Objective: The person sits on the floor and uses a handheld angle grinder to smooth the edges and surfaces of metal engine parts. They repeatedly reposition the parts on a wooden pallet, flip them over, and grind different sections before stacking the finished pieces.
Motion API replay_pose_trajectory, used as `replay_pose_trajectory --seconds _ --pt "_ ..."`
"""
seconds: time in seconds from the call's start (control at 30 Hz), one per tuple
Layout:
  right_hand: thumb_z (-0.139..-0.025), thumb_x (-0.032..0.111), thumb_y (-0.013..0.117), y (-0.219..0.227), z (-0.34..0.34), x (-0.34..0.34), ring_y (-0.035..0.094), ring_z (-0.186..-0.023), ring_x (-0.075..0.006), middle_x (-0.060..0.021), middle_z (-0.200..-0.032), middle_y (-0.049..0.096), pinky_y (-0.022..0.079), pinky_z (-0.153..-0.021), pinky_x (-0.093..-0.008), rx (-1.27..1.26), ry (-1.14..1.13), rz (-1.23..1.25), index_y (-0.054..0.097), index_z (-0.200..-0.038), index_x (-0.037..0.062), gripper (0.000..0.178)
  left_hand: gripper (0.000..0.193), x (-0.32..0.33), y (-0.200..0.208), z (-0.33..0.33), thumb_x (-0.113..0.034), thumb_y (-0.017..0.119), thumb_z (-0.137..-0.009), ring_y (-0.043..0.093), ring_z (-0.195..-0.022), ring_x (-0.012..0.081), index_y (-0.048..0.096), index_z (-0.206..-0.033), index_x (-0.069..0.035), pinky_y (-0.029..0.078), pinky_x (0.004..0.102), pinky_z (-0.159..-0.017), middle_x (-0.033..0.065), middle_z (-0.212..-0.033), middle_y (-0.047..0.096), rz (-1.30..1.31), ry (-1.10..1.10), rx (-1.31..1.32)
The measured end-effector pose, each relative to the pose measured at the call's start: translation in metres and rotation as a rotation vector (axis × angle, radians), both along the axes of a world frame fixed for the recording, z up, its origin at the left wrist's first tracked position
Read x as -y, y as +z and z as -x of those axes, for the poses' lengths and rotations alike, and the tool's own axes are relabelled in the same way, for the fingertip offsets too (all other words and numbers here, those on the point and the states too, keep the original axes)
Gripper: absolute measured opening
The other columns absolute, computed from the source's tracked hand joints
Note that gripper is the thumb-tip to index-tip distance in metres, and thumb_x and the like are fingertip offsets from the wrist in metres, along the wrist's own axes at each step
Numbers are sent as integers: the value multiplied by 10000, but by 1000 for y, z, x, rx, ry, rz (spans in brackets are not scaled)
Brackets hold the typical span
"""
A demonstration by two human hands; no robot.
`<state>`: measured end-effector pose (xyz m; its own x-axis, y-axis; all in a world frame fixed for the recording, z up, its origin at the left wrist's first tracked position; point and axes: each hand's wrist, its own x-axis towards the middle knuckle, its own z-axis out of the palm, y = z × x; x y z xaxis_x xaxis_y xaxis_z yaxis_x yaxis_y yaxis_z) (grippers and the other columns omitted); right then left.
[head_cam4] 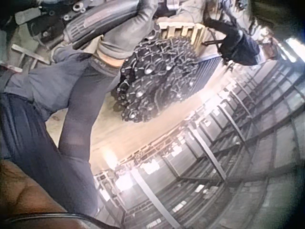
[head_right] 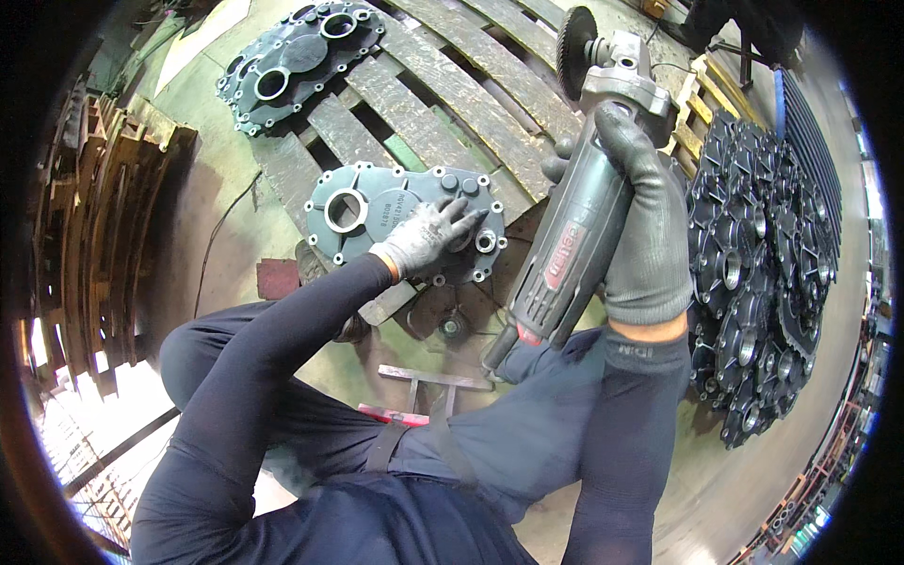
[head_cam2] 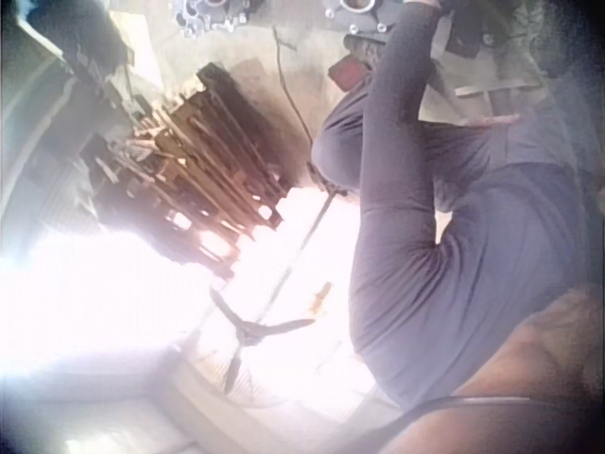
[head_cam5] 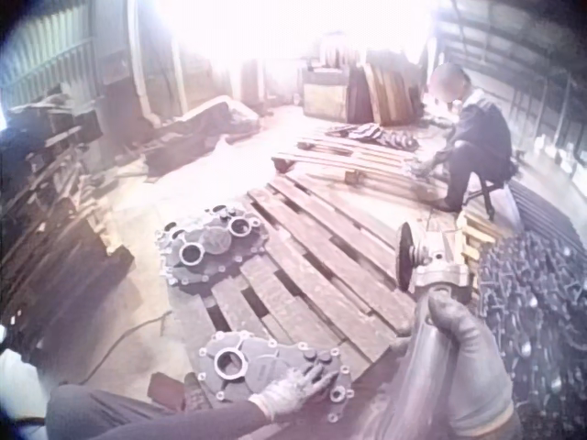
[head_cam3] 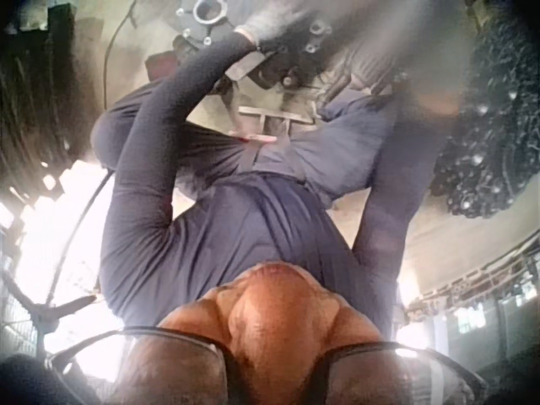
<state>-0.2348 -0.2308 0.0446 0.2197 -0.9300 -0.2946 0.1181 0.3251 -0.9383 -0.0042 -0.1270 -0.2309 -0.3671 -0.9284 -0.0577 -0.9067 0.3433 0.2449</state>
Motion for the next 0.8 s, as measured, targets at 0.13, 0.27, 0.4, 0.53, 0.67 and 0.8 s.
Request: replay_pose_trajectory --seconds 0.13,0.27,0.4,0.53,0.67,0.8 --pt "-1032 455 766 -1 11 3 809 -883 -204 -142 -1037 783 678 -754 -336 -25 16 -36 683 -1297 -26 555 859 9 -4 3 -140 732 -934 587 -1363 470 391 -1723 -144 520 558 -1138 235 -1635 477 -76 33 5" --pt "-1024 441 774 -1 8 1 805 -859 -205 -140 -1004 787 671 -746 -334 -4 -19 -21 730 -1226 -18 503 832 44 -18 -6 -210 729 -973 615 -1287 469 393 -1734 -221 541 561 -1091 229 -1642 477 -80 217 129" --pt "-1103 368 706 6 10 6 822 -889 -246 -199 -1103 789 696 -793 -347 21 -50 -60 630 -1384 -49 509 868 76 -7 -6 -365 854 -910 585 -1338 474 485 -1676 -189 555 560 -1087 212 -1601 528 -80 362 -33" --pt "-1088 385 724 1 7 14 819 -889 -237 -187 -1098 787 697 -796 -346 42 7 -89 635 -1379 -58 538 775 71 -15 -32 -368 852 -938 652 -1281 456 558 -1617 -134 556 523 -1107 233 -1452 642 205 288 -268" --pt "-1080 377 736 -7 18 29 817 -887 -229 -179 -1086 783 701 -796 -338 7 13 -75 642 -1348 -54 516 648 62 -13 -112 -506 793 -969 679 -1310 402 670 -1461 -102 549 504 -1071 209 -1448 703 278 771 65" --pt "-1063 427 751 -17 11 38 813 -870 -218 -164 -1058 784 692 -779 -326 3 92 -108 648 -1333 -52 560 498 -10 -24 -201 -485 730 -1039 697 -1245 451 749 -1347 -93 561 518 -1058 221 -1436 698 88 729 -78"
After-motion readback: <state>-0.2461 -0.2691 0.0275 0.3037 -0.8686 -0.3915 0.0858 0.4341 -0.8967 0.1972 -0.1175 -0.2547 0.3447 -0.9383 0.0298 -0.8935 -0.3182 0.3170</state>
